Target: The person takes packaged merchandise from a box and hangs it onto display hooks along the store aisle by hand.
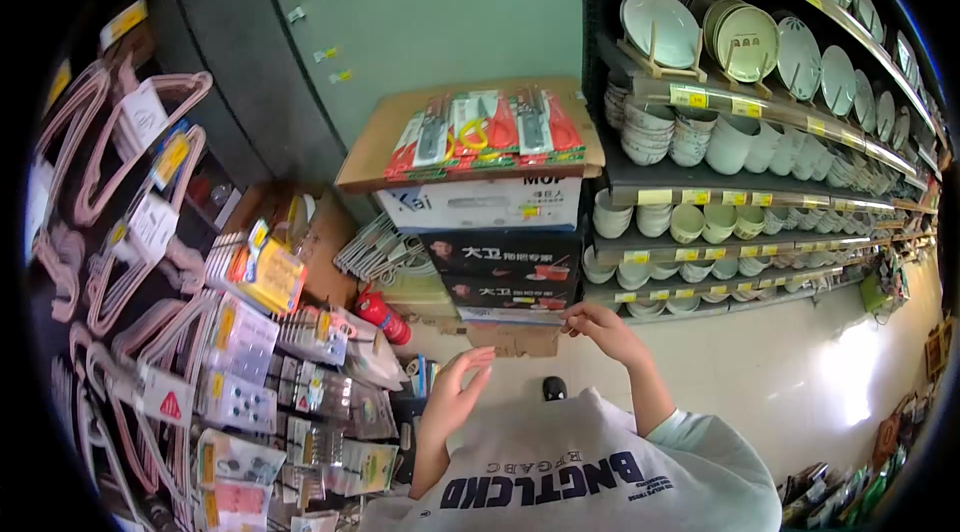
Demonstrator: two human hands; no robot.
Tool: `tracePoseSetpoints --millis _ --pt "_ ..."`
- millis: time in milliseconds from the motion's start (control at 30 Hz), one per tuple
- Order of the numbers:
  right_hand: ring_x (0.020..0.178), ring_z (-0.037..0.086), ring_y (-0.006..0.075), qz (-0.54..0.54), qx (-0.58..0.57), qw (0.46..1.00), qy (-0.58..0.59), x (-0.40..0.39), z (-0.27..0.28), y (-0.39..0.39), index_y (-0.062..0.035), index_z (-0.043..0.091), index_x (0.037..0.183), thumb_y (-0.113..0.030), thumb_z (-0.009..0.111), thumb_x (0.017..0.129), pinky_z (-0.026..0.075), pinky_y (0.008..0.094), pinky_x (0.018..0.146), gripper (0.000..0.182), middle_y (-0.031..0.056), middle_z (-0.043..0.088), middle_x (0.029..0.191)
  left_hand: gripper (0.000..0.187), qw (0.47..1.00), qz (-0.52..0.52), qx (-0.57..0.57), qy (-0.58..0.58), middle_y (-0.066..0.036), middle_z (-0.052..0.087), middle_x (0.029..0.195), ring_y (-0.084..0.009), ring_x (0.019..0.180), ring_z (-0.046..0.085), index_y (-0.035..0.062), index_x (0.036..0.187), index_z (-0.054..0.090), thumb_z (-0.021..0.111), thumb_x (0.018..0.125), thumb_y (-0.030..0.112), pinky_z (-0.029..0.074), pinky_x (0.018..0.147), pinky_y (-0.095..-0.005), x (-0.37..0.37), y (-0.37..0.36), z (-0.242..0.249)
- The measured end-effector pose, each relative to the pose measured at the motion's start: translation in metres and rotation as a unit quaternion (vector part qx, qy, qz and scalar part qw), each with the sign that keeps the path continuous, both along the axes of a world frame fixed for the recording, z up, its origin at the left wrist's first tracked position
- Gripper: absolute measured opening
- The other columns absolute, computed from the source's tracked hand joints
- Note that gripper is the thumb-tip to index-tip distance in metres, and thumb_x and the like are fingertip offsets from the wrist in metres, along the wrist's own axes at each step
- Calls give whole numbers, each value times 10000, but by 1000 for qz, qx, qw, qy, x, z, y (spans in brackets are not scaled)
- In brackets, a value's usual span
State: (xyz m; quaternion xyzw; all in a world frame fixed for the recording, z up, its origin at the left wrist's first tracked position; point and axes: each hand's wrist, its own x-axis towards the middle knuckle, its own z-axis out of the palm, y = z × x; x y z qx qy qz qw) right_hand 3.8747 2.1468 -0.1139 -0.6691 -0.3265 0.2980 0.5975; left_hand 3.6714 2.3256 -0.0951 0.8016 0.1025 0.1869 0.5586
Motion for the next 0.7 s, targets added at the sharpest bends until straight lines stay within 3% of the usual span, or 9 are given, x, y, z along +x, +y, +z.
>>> tracePoseSetpoints --millis 33,133,233,400,500,600,700 --pt "761 529 130 -3 0 1000 -1 17 3 0 28 548 989 -157 483 862 433 252 702 233 64 585 831 284 1000 -3 0 -1 -143 585 1026 -230 913 578 -9 1078 514 539 825 116 434 805 -308 23 2 5" --pt "743 512 103 -31 18 998 48 67 1 6 26 543 975 -144 480 874 426 236 688 208 53 580 827 297 990 -14 143 0 -126 583 1034 -230 908 574 -2 1087 516 544 822 127 438 794 -315 81 6 16" --pt "806 561 135 -23 -12 996 82 105 -4 17 22 531 1023 -146 467 880 447 257 745 230 88 601 870 296 996 -31 84 5 -127 581 1032 -228 911 571 0 1085 521 544 825 140 437 797 -320 117 6 23" --pt "793 537 116 -25 59 989 130 134 -2 49 7 497 1040 -120 488 871 435 240 702 211 58 581 856 419 994 -56 87 39 -126 582 1017 -230 919 567 38 1210 416 546 836 175 432 798 -318 164 20 1" --pt "807 547 116 -14 99 992 82 155 13 63 -10 426 1155 -116 491 871 442 241 705 310 69 579 876 471 996 -63 44 43 -123 584 1006 -236 923 566 57 1253 367 550 833 169 433 795 -317 197 36 6" --pt "779 552 116 -32 105 990 91 177 29 80 -51 264 1309 -102 504 861 454 236 686 511 78 571 883 551 995 -74 64 27 -136 576 1010 -233 921 567 55 1302 283 554 829 131 432 801 -325 235 60 14" --pt "771 529 128 -55 138 985 90 196 30 106 -46 228 1337 -79 486 863 432 258 718 540 78 566 836 632 995 -91 48 11 -138 573 1011 -211 919 564 45 1341 200 558 821 80 426 821 -323 270 84 13"
